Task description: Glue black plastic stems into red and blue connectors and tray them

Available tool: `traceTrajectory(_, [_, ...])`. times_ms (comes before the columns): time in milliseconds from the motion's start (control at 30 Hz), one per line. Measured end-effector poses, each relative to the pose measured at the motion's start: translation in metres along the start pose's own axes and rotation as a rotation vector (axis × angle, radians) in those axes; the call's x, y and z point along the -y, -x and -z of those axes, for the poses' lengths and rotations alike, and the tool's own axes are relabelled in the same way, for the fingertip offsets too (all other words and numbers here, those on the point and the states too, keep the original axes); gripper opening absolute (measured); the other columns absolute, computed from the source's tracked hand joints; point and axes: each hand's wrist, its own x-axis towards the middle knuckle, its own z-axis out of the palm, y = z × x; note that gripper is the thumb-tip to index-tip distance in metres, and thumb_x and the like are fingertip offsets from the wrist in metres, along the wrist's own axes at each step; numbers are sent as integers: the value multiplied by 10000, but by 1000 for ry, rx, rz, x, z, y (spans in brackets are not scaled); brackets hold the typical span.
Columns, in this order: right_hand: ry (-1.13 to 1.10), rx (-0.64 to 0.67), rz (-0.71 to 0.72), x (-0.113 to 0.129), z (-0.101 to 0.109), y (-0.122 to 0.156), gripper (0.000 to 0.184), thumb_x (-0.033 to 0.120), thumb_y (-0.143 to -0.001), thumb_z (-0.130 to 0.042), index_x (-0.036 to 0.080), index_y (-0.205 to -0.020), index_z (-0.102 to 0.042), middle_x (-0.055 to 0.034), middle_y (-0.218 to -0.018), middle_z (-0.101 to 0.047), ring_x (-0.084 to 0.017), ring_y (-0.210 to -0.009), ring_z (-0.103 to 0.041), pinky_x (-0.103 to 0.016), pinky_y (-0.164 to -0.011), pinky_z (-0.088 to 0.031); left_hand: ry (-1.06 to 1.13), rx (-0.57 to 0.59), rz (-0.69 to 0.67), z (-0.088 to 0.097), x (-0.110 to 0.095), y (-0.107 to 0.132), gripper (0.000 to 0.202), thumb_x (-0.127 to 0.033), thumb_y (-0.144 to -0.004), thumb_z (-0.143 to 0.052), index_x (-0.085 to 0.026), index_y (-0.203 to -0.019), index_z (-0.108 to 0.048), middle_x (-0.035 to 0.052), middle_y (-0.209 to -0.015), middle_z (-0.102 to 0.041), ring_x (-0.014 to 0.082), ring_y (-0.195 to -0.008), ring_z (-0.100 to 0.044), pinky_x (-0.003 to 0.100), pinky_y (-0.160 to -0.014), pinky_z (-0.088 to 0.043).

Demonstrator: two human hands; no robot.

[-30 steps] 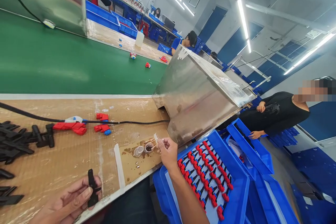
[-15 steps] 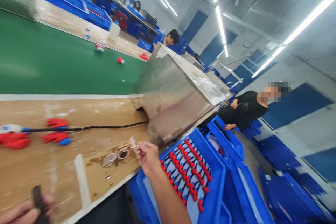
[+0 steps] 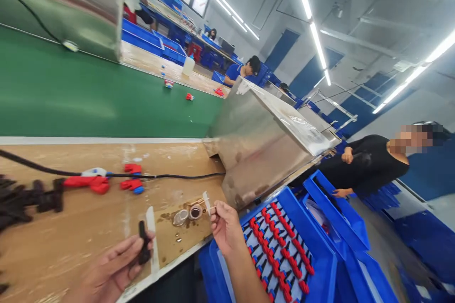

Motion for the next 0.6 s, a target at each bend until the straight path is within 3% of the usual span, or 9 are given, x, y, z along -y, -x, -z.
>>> traceTrajectory(67, [53,52,70,0,-7,15,476,528,-578,-975,170,-752,-713,23,-630,-648,-67,-484,-523,-135,-424,-424,-11,118,-19,-5,-1,7,563,-231,-229,-1063,-173,-732,-818,24,-710,-778,192,-683,-676,215,-490,-584])
traceTrajectory(200, [220,160,220,-2,-20,49,432,590,-731,-879,183,-737,-736,10,-608,-625,-104,-491,-544,-204,-485,-485,-45,234,-20,-12,0,20,529,-386,-396,-1068,-188,-833,-847,9,-731,-769,166,-710,-649,206,-568,-586])
traceTrajectory(333, [525,266,419,-4,-27,67,408,596,-939,-656,213,-823,-734,-30,-703,-658,-158,-585,-629,-258,-550,-533,-46,253,4,-14,2,23,549,-396,-358,-1075,-183,-809,-847,10,-747,-766,152,-686,-640,194,-565,-562])
traceTrajectory(500, [618,307,455,-11,-28,67,394,574,-984,-597,218,-872,-725,-21,-698,-645,-155,-590,-624,-248,-556,-520,-28,268,0,-8,9,11,543,-377,-367,-1075,-169,-813,-846,25,-683,-742,170,-672,-646,208,-570,-564])
traceTrajectory(600, [665,315,474,-13,-28,65,391,552,-1012,-559,214,-882,-706,-16,-714,-641,-150,-590,-617,-240,-546,-505,-41,261,-13,-3,15,2,565,-402,-361,-1072,-176,-826,-844,43,-744,-761,168,-681,-634,208,-569,-550])
